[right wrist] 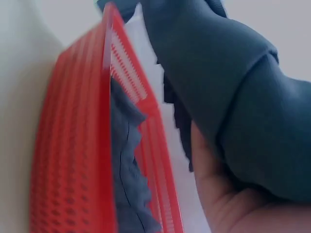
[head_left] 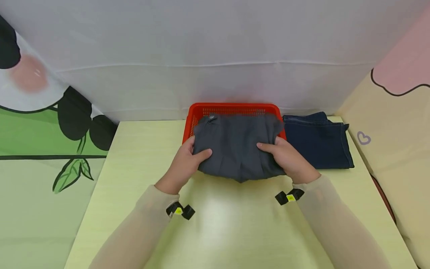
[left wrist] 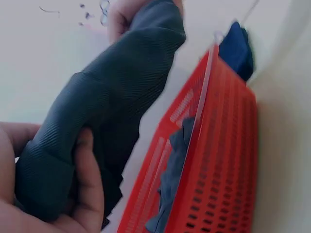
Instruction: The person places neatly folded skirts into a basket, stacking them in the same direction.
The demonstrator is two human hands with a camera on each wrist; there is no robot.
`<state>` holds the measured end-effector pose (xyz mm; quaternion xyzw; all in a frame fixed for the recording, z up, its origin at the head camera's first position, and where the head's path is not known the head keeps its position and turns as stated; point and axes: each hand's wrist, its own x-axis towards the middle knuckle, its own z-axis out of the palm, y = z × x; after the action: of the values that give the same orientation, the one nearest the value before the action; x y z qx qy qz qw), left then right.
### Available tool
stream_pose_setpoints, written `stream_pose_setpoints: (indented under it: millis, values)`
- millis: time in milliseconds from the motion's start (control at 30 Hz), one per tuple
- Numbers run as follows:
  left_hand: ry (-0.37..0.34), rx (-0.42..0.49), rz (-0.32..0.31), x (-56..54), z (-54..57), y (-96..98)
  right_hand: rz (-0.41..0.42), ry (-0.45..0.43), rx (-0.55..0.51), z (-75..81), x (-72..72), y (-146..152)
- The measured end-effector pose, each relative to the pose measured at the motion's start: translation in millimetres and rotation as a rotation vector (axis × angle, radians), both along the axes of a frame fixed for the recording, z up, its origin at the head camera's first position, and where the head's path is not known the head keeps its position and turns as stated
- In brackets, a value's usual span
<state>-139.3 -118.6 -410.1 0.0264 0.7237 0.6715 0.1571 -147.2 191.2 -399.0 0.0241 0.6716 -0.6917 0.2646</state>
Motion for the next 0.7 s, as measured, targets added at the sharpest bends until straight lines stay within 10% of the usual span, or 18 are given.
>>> stream_pose_setpoints:
  millis: [300,700]
  values:
    - [-0.032,-0.302,0.124,-68.3,-28.7,16.5,-0.001,0.027,0.189,-15.3,-64.5,-6.6]
    - [-0.158,-0.837,-0.119,-84.1,-52.5,20.7,0.121,0.093,0.891,-64.3,-82.8,-19.4]
